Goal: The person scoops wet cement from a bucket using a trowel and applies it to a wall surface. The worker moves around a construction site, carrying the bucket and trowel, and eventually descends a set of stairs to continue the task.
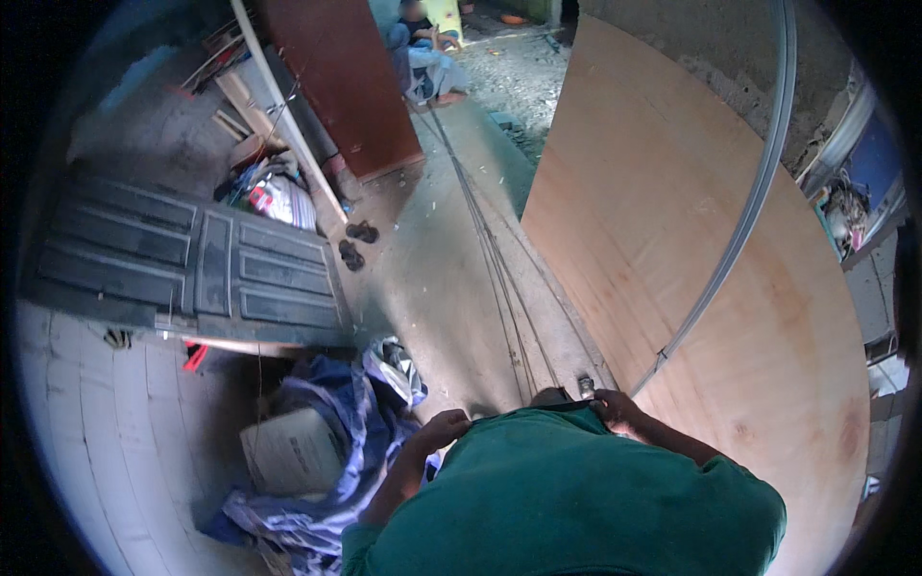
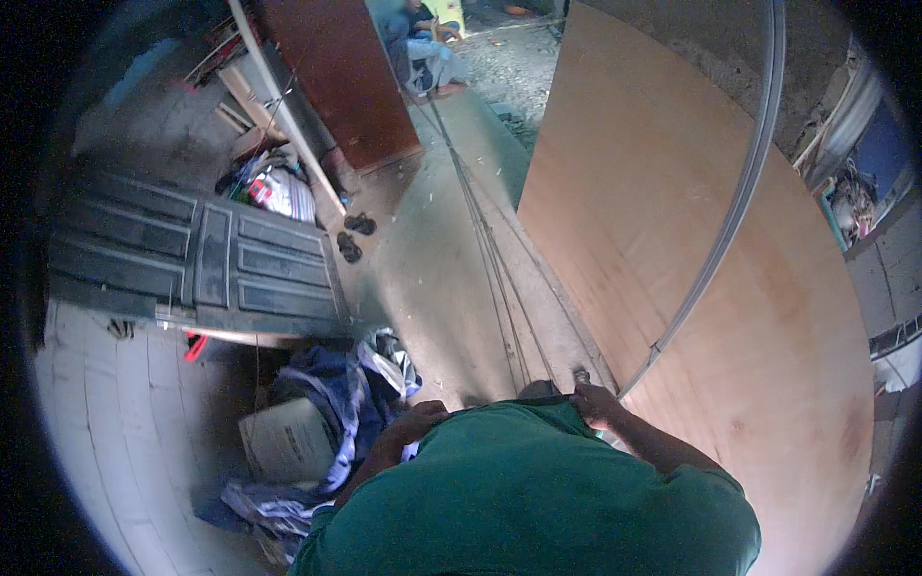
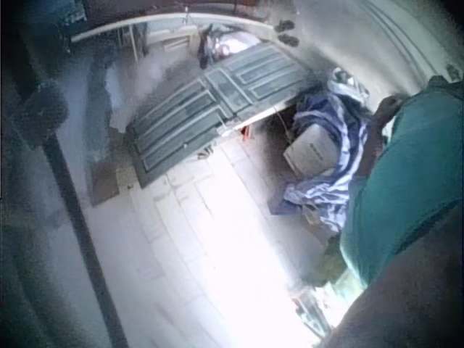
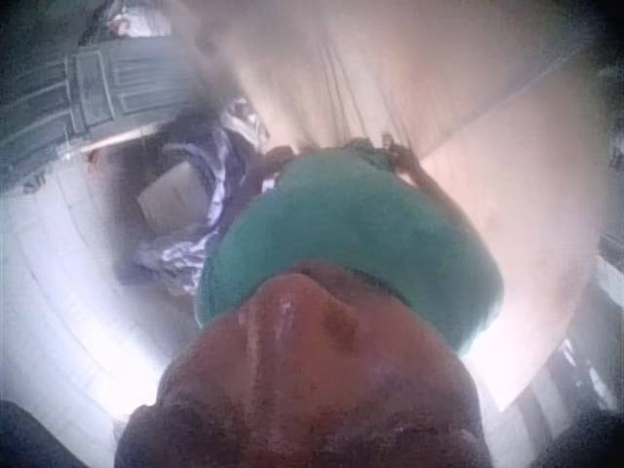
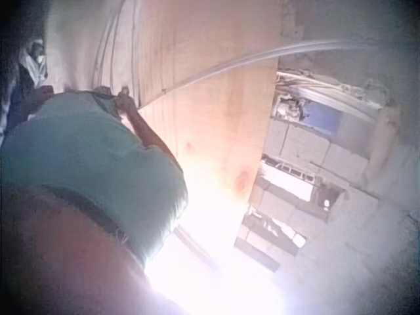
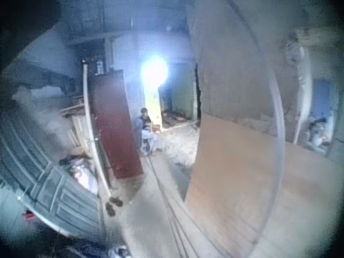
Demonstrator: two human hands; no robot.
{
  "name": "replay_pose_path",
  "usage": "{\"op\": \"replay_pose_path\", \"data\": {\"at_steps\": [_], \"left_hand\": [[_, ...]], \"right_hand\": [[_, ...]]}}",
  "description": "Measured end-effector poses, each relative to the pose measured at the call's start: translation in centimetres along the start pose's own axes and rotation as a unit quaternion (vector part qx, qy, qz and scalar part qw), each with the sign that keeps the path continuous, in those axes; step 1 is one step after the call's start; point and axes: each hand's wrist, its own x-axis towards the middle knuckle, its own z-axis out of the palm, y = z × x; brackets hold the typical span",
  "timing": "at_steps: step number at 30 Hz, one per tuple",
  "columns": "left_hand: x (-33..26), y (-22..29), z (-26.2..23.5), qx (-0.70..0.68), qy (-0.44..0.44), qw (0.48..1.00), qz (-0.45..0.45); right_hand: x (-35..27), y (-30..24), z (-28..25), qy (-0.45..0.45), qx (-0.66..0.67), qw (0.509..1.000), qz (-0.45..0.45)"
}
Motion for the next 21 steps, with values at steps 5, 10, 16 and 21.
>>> {"op": "replay_pose_path", "data": {"at_steps": [5,10,16,21], "left_hand": [[4.9,2.9,-9.4,0.027,0.031,0.999,0.013],[12.5,5.3,-19.0,0.121,0.146,0.98,0.06],[21.1,11.1,-31.9,0.177,0.286,0.941,0.024],[27.6,15.0,-40.4,0.201,0.301,0.932,-0.003]], "right_hand": [[9.8,-4.2,-2.9,0.172,-0.081,0.981,-0.045],[24.4,-8.2,-7.3,0.197,-0.149,0.964,-0.101],[45.9,-13.2,-13.0,0.188,-0.141,0.972,-0.016],[56.2,-15.1,-16.3,0.149,-0.137,0.979,-0.032]]}}
